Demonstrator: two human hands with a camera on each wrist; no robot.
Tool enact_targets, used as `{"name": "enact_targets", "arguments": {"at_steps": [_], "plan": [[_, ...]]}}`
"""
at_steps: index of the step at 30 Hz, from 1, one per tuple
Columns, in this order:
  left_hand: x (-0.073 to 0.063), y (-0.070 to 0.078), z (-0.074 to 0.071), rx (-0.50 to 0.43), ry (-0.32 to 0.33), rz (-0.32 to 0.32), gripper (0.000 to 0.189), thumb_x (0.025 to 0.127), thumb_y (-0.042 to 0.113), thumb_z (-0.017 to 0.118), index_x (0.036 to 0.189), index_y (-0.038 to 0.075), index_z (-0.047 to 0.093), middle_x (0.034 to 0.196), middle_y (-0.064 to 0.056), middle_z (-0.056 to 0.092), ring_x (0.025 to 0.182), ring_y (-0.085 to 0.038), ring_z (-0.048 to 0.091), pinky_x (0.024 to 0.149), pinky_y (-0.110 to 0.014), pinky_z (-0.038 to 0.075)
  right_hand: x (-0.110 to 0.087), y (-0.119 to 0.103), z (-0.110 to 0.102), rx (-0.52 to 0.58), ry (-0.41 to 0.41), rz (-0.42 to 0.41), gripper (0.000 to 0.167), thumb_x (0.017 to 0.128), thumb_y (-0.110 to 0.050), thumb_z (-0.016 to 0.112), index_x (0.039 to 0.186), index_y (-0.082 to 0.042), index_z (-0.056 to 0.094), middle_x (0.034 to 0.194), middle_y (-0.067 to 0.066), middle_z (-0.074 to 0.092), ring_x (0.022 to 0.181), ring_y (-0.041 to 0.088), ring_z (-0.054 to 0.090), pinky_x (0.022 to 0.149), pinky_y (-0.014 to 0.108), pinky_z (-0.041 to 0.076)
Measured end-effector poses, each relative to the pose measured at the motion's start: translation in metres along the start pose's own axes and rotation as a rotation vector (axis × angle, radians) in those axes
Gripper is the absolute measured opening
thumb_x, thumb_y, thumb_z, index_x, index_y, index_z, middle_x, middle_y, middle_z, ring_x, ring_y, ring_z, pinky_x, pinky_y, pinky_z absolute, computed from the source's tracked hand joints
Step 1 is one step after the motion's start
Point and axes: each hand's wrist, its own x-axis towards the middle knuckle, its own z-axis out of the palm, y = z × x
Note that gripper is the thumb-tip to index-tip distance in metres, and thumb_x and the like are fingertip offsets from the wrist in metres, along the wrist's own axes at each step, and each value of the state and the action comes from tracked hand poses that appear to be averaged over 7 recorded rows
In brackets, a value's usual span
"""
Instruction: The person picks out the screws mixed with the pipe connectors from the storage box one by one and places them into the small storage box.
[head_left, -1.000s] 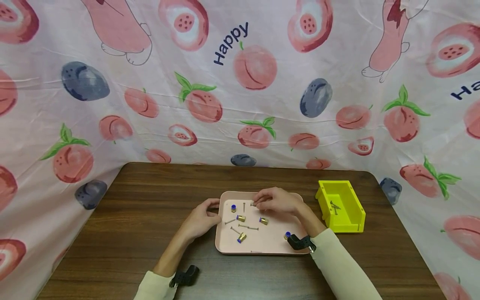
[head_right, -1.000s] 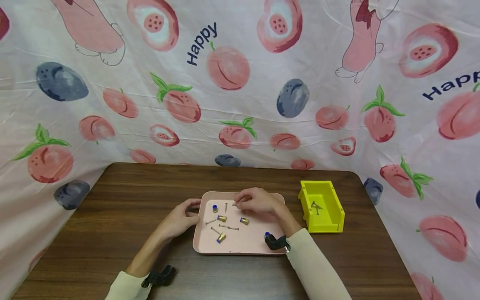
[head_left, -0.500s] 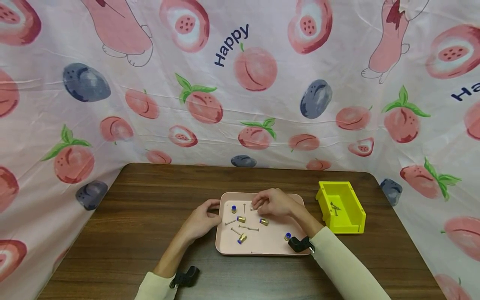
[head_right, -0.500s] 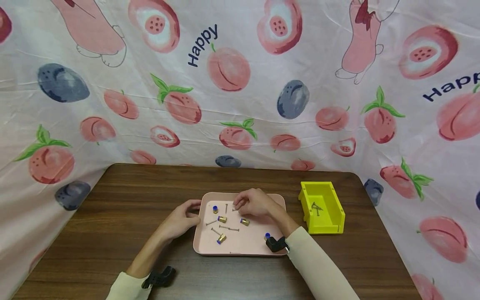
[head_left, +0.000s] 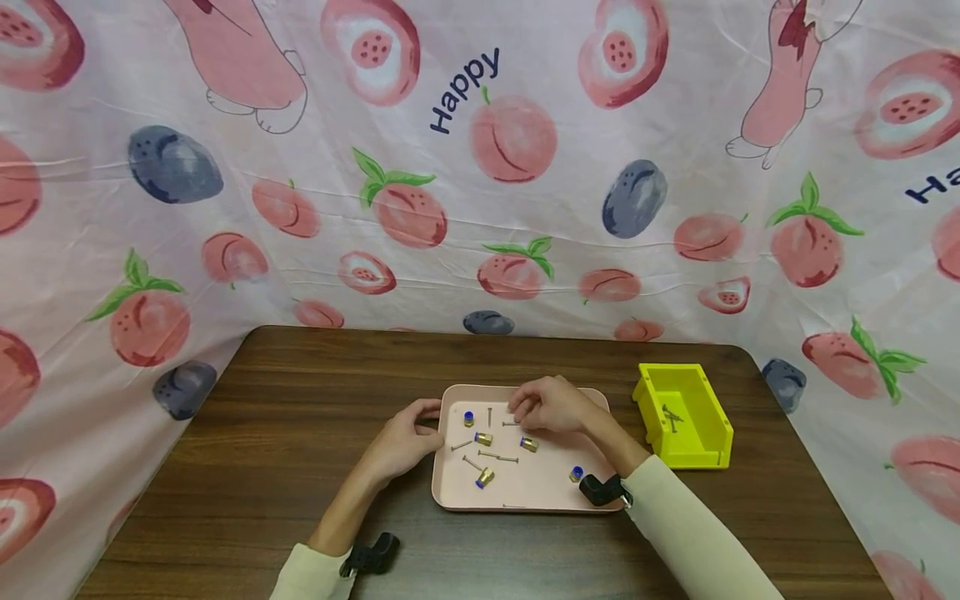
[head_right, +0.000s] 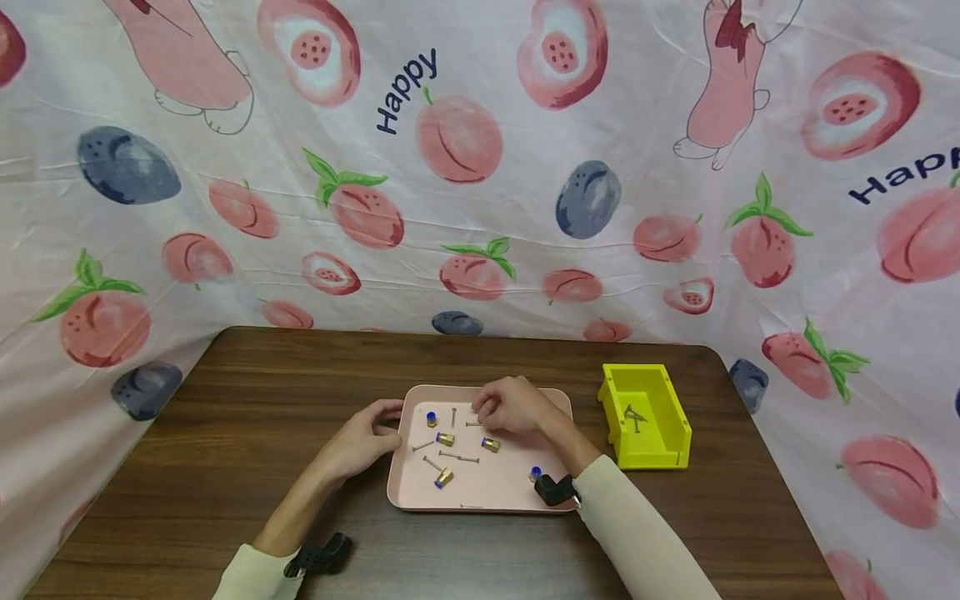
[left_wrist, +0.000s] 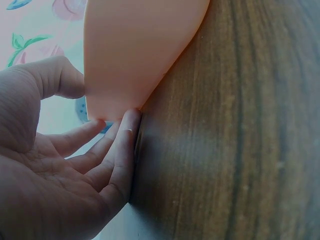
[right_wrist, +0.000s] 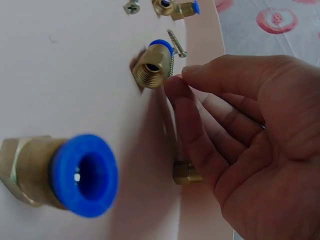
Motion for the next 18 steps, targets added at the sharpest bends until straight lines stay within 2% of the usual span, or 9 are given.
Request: {"name": "enact_targets", "arguments": {"at_steps": [5, 8, 13, 18], "plan": [[-0.0001, 0.0004, 0.0002, -0.001, -0.001, 0.001, 0.066, 0.083, -0.001, 0.072, 0.147, -0.008, 0.059, 0.139, -0.022, 0.069, 0.102, -0.026, 0.073, 0.085, -0.035, 0.057, 0.0011, -0.0003, 0.0016, -0.083, 0.016, 0.01, 0.019, 0.086, -0.001, 0.081, 0.103, -0.009, 0.082, 0.081, -0.008, 0.071, 0.075, 0.006, 0.059, 0.074, 0.025, 0.047], [0.0, 0.0, 0.0003, 0.001, 0.0, 0.002, 0.065, 0.083, -0.002, 0.072, 0.147, -0.008, 0.059, 0.139, -0.021, 0.069, 0.102, -0.025, 0.073, 0.085, -0.035, 0.057, 0.0018, 0.0001, 0.0021, -0.107, 0.001, 0.016, 0.02, 0.084, -0.001, 0.081, 0.101, -0.01, 0.081, 0.077, -0.011, 0.069, 0.074, 0.005, 0.059, 0.074, 0.025, 0.048], [0.0005, 0.0003, 0.0002, 0.005, 0.002, 0.003, 0.065, 0.084, -0.001, 0.073, 0.147, -0.008, 0.059, 0.139, -0.021, 0.069, 0.101, -0.025, 0.073, 0.084, -0.035, 0.058, 0.0028, 0.0006, 0.0036, -0.092, -0.04, 0.029, 0.019, 0.082, 0.001, 0.085, 0.097, -0.009, 0.079, 0.074, -0.01, 0.07, 0.07, 0.003, 0.061, 0.071, 0.023, 0.049], [0.0007, 0.0001, 0.0004, 0.006, 0.003, 0.002, 0.065, 0.084, -0.001, 0.073, 0.147, -0.008, 0.059, 0.139, -0.021, 0.069, 0.101, -0.025, 0.073, 0.085, -0.035, 0.058, 0.0038, -0.0001, 0.0053, -0.063, -0.044, 0.04, 0.019, 0.08, 0.002, 0.088, 0.093, -0.007, 0.078, 0.073, -0.008, 0.072, 0.068, 0.003, 0.062, 0.071, 0.023, 0.049]]}}
